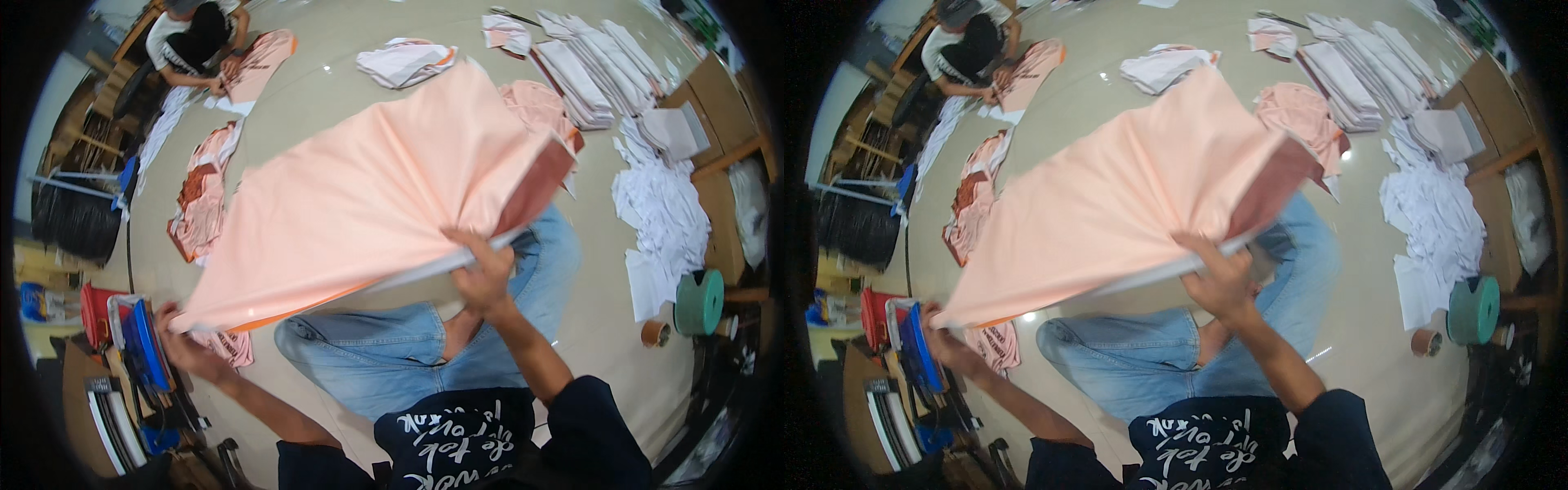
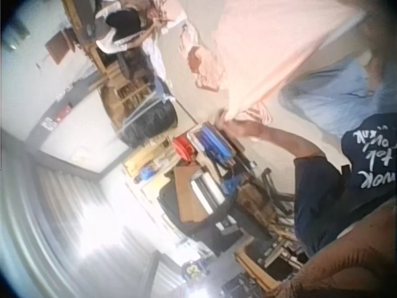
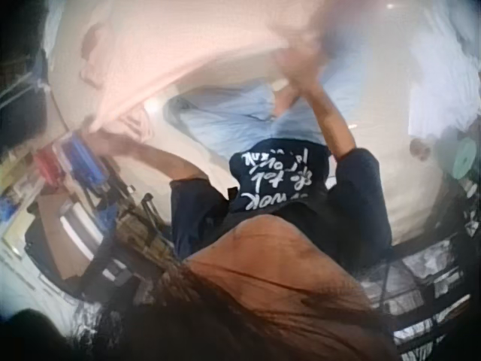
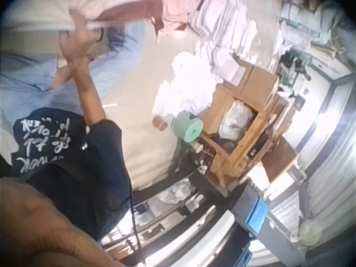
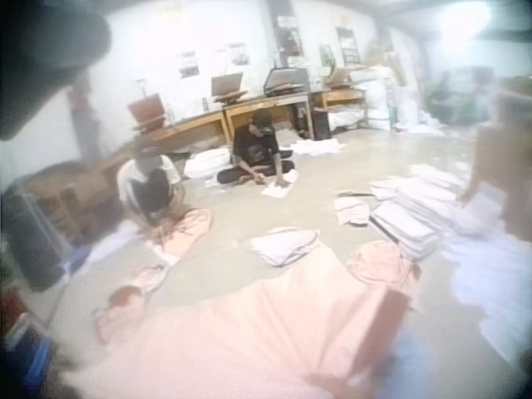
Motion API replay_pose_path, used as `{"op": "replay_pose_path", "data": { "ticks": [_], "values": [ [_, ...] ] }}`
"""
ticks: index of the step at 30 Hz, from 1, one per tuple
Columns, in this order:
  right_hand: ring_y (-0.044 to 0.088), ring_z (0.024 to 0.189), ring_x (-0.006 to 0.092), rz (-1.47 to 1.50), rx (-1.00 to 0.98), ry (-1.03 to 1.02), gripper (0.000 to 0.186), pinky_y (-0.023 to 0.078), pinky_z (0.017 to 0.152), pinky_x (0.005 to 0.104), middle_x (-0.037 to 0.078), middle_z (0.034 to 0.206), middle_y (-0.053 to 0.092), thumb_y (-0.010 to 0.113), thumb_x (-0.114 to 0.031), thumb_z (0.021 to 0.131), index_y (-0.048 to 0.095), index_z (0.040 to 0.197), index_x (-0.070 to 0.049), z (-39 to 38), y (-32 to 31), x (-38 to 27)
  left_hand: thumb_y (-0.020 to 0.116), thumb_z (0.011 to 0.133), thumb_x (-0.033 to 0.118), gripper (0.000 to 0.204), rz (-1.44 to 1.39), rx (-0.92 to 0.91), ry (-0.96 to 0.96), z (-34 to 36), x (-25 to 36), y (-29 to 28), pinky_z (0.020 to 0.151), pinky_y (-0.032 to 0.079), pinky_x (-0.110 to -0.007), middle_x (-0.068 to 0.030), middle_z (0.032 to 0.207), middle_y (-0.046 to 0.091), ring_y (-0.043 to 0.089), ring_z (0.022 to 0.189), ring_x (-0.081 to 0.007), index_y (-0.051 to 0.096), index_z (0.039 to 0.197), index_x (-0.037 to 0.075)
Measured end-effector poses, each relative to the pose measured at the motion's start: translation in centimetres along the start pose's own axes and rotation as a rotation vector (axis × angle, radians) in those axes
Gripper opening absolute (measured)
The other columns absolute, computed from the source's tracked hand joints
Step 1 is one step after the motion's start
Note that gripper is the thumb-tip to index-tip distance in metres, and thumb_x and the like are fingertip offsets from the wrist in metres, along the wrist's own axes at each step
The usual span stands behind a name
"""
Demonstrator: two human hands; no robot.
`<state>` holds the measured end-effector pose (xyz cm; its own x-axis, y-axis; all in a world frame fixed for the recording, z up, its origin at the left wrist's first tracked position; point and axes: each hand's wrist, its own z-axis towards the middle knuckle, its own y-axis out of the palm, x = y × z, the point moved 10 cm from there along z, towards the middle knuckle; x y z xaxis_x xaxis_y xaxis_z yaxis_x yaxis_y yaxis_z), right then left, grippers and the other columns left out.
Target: The person sits on the floor and uses scissors to cut a pink t-shirt along a white paper pattern. They repeatedly adjust the fabric and pattern, cut along the edges, and place the cut pieces aside.
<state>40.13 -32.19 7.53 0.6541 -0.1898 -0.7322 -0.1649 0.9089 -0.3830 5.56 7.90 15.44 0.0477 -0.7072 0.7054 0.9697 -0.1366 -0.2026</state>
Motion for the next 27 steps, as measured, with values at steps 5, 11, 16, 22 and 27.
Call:
{"op": "replay_pose_path", "data": {
  "ticks": [5,11,16,22,27],
  "values": [
    [0.066,0.07,0.0323,-0.21,-0.677,0.181,0.046,0.052,0.071,0.0447,0.011,0.077,0.067,0.078,-0.022,0.081,0.07,0.125,-0.012,-13.8,8.3,3.5,0.059,0.09,-0.003,0.034,0.404,-0.275,-0.288,-8.1,-13.0,2.9,0.113,0.04,-0.041,-0.0122,0.132,0.062,0.055,0.128,-0.0283,0.062,0.124,0.001],
    [0.064,0.108,0.0367,-0.117,-1.056,-0.091,0.049,0.052,0.087,0.0512,0.02,0.117,0.062,0.074,-0.032,0.089,0.064,0.133,-0.012,-24.8,11.5,0.6,0.075,0.091,0.018,0.05,0.43,-0.535,-0.344,-16.3,-11.8,15.3,0.116,0.038,-0.044,-0.016,0.136,0.06,0.051,0.133,-0.0342,0.059,0.136,0.003],
    [0.067,0.104,0.0358,0.025,-1.182,0.14,0.04,0.052,0.09,0.0504,0.018,0.112,0.067,0.075,-0.033,0.089,0.07,0.12,-0.008,-21.8,12.5,2.7,0.08,0.086,0.029,0.064,0.359,-0.773,-0.107,-27.1,-14.2,25.1,0.116,0.036,-0.054,-0.024,0.143,0.054,0.045,0.137,-0.0468,0.056,0.14,0.005],
    [0.07,0.093,0.0358,-0.123,-1.072,0.026,0.039,0.055,0.081,0.0458,0.015,0.103,0.071,0.076,-0.035,0.089,0.072,0.117,-0.008,-19.7,13.2,5.3,0.076,0.087,0.048,0.095,0.546,-0.95,-0.233,-32.8,-12.2,29.4,0.117,0.02,-0.072,-0.0355,0.165,0.012,0.012,0.151,-0.0594,0.029,0.164,0.018],
    [0.07,0.091,0.0339,-0.001,-0.974,0.253,0.039,0.055,0.081,0.0426,0.017,0.104,0.071,0.078,-0.029,0.087,0.071,0.116,-0.003,-19.4,12.4,8.3,0.077,0.083,0.053,0.102,0.506,-1.358,-0.22,-37.5,-10.5,29.1,0.115,0.011,-0.079,-0.0326,0.169,-0.003,-0.001,0.155,-0.0555,0.022,0.166,0.032]
  ]
}}
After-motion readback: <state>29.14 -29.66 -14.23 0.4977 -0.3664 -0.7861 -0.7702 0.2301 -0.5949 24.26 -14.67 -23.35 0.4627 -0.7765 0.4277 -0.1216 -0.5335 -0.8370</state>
